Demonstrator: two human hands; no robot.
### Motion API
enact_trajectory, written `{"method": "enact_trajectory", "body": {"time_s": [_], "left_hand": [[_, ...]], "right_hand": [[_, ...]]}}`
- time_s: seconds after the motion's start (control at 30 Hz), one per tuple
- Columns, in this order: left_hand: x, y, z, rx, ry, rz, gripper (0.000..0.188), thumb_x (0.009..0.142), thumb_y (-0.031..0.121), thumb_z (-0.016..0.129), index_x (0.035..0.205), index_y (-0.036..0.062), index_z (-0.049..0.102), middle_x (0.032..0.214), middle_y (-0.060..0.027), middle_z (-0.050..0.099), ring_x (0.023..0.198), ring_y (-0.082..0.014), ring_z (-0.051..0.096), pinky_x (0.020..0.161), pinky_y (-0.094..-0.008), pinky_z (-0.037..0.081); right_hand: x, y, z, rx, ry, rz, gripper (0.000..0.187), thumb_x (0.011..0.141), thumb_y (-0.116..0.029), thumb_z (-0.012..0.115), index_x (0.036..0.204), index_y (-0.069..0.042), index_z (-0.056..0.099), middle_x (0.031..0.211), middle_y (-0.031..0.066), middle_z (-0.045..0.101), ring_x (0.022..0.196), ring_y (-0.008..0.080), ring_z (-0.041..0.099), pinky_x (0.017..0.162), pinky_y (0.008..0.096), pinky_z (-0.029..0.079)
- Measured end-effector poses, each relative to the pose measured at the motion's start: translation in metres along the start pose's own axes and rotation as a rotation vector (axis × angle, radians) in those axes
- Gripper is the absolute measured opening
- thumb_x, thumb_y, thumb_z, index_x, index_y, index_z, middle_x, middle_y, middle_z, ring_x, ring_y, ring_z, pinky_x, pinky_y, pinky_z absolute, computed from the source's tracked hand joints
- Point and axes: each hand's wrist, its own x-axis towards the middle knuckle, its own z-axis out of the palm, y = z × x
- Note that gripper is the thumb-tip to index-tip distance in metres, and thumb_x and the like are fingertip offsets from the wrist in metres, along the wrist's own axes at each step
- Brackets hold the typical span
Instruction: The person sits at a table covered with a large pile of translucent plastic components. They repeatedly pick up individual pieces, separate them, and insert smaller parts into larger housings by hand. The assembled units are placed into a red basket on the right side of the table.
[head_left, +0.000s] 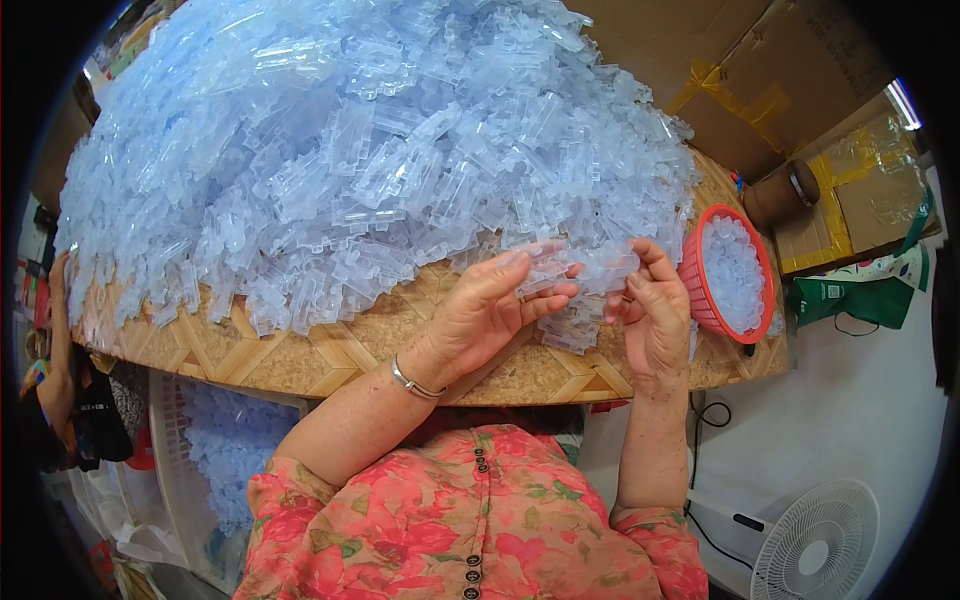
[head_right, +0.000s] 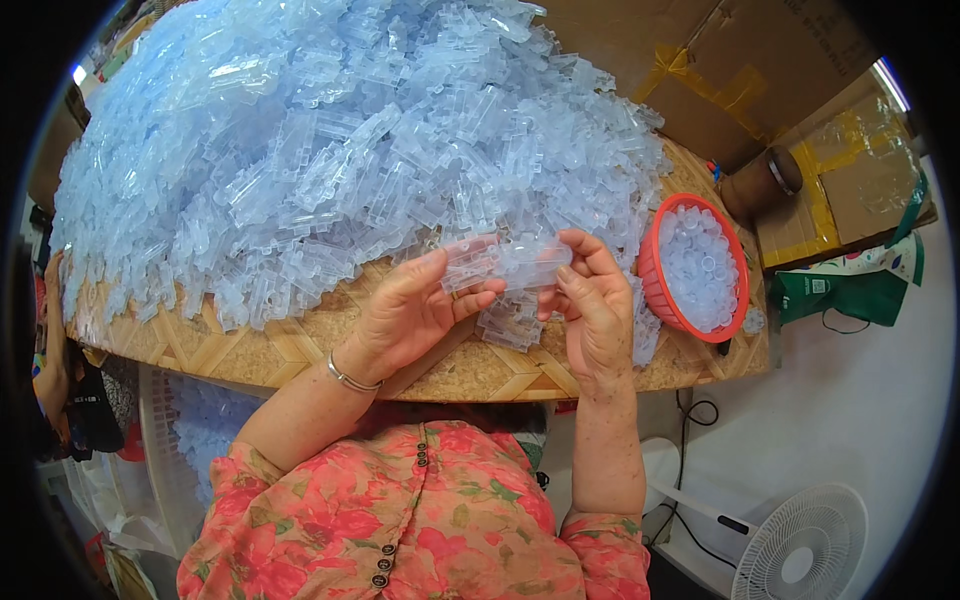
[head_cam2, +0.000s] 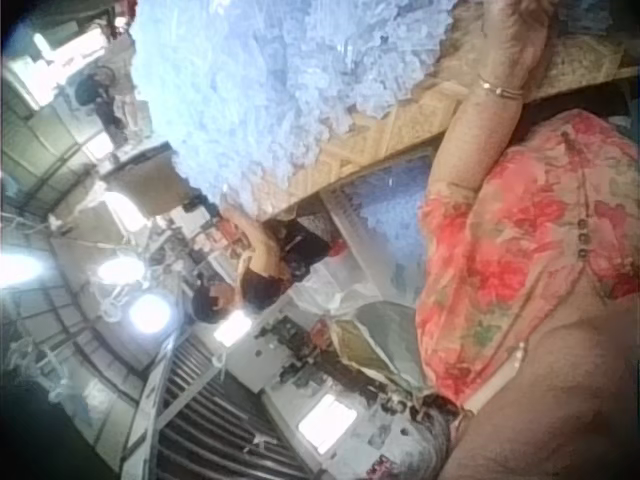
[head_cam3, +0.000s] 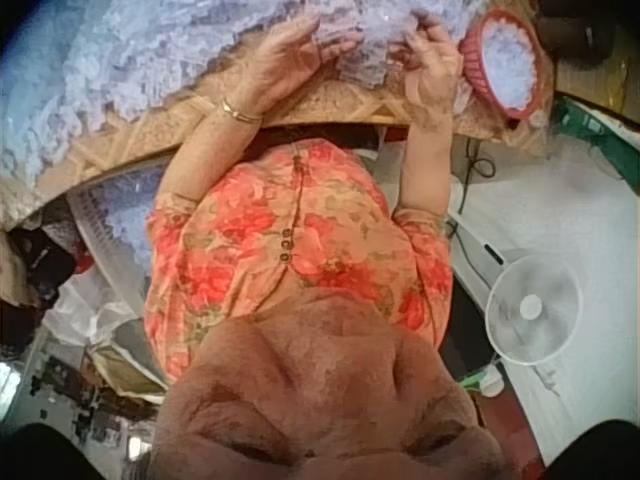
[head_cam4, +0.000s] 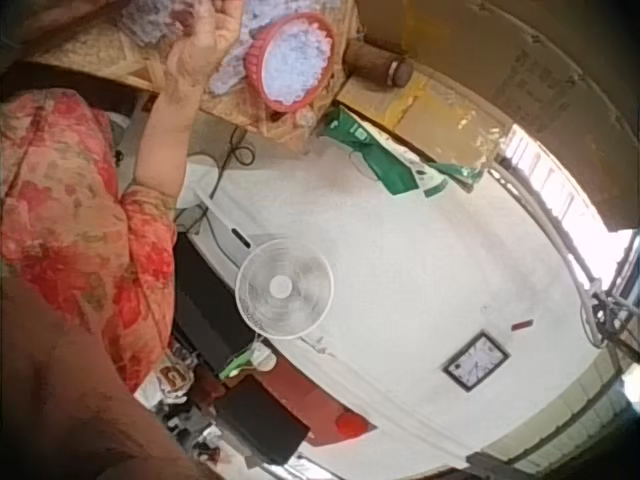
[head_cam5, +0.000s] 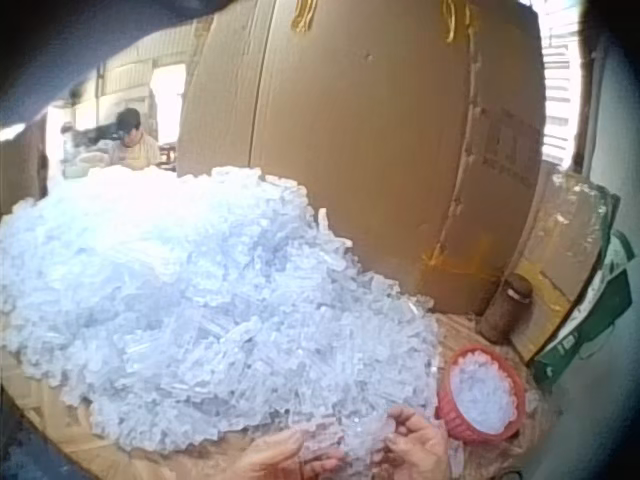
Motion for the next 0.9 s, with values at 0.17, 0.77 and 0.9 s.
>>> {"method": "enact_trajectory", "body": {"time_s": [0.17,0.77,0.9], "left_hand": [[0.001,-0.004,-0.002,0.073,-0.021,0.002,0.057,0.095,0.017,0.072,0.143,-0.0009,0.046,0.132,-0.0137,0.060,0.118,-0.0210,0.062,0.101,-0.0349,0.052],[-0.002,-0.010,0.000,0.251,-0.003,0.059,0.066,0.088,-0.001,0.074,0.147,0.0014,0.045,0.134,-0.0116,0.060,0.113,-0.0177,0.064,0.100,-0.0316,0.053],[-0.001,-0.004,0.005,0.222,-0.017,0.059,0.065,0.090,0.001,0.073,0.148,0.0012,0.044,0.134,-0.0138,0.060,0.110,-0.0163,0.065,0.097,-0.0303,0.054]], "right_hand": [[-0.001,0.013,0.012,-0.162,0.009,0.048,0.037,0.096,-0.004,0.061,0.132,0.000,0.055,0.111,0.0076,0.066,0.083,0.0108,0.065,0.065,0.0245,0.055],[-0.004,0.022,0.031,-0.204,0.003,0.028,0.066,0.099,-0.025,0.059,0.152,0.004,0.034,0.137,0.0186,0.056,0.107,0.0220,0.064,0.091,0.0361,0.055],[-0.003,0.013,0.026,0.095,0.026,0.118,0.063,0.105,-0.039,0.040,0.151,0.004,0.036,0.141,0.0238,0.054,0.100,0.0265,0.068,0.088,0.0396,0.057]]}}
